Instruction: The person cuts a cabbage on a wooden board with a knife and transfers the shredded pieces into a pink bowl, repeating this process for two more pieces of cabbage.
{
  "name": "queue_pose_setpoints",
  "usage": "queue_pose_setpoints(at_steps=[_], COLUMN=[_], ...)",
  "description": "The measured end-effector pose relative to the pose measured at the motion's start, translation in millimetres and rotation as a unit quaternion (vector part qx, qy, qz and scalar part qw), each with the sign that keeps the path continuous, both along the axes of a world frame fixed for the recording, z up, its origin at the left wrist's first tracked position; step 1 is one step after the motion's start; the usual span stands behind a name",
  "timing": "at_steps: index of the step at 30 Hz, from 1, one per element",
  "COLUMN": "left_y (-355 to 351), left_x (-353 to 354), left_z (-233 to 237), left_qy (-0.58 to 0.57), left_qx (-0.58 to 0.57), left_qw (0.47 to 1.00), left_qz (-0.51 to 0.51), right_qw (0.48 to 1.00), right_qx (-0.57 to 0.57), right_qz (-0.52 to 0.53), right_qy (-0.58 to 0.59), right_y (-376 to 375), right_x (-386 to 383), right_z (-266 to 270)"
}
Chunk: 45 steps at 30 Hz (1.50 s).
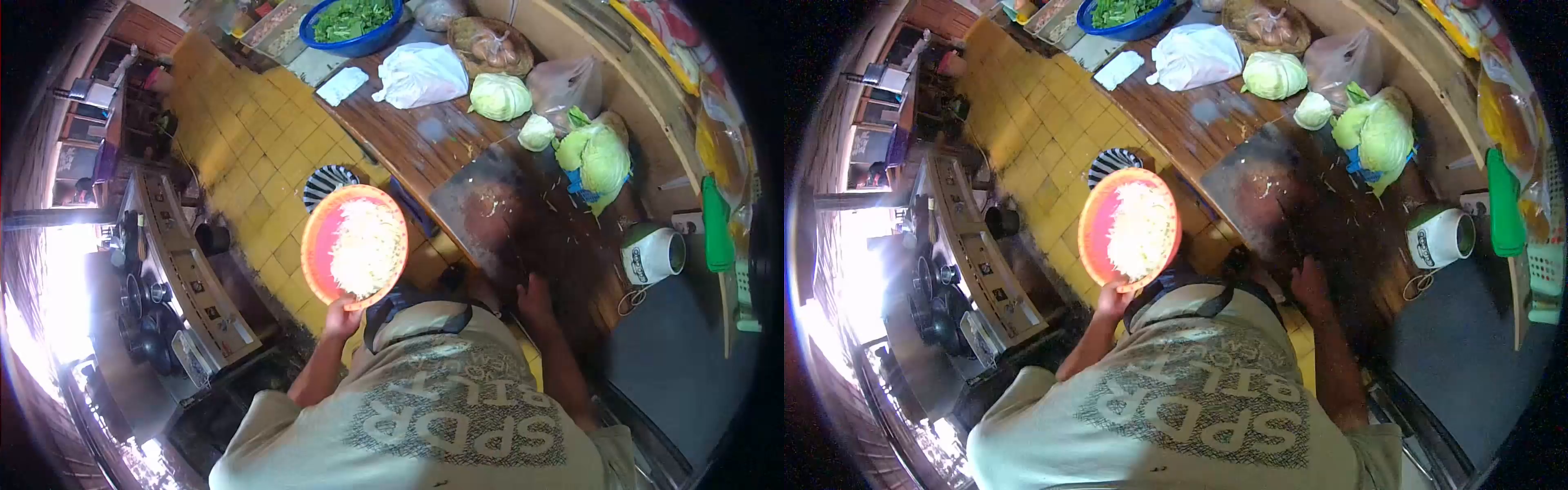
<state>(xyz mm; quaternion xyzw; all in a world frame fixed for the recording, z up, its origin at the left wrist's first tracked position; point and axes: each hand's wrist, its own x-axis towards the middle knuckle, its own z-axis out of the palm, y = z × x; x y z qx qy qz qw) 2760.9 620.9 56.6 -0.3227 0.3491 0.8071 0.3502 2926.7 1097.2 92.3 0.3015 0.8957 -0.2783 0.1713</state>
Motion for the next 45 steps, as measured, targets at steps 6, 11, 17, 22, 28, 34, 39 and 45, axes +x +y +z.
queue_pose_setpoints(at_steps=[6,11,17,22,28,34,39,45], left_y=[47,94,145,176,286,514,581,515], left_x=[-47,-102,-207,-209,-199,-206,-224,-190], left_z=[75,116,107,103,81,66,68,83], left_qy=[0.031,0.075,0.137,0.153,0.353,0.780,0.694,0.850], left_qx=[0.043,-0.014,0.023,0.067,0.034,-0.210,-0.279,-0.198], left_qw=[0.996,0.995,0.989,0.964,0.657,0.389,0.365,0.330], left_qz=[0.077,0.056,-0.054,-0.208,-0.665,-0.443,-0.554,-0.361], right_qw=[1.000,0.999,0.993,0.982,0.923,0.914,0.927,0.937], right_qx=[0.007,0.003,0.006,0.076,0.103,0.095,0.031,-0.047], right_qz=[0.002,-0.012,-0.117,-0.174,-0.367,-0.391,-0.369,-0.344], right_qy=[0.029,-0.031,-0.010,-0.009,-0.052,-0.054,-0.061,-0.044], right_y=[2,-2,-17,-39,-65,-63,-57,-42], right_x=[-6,-18,-21,-25,-59,-52,-47,-38], right_z=[-5,22,36,16,30,25,31,46])
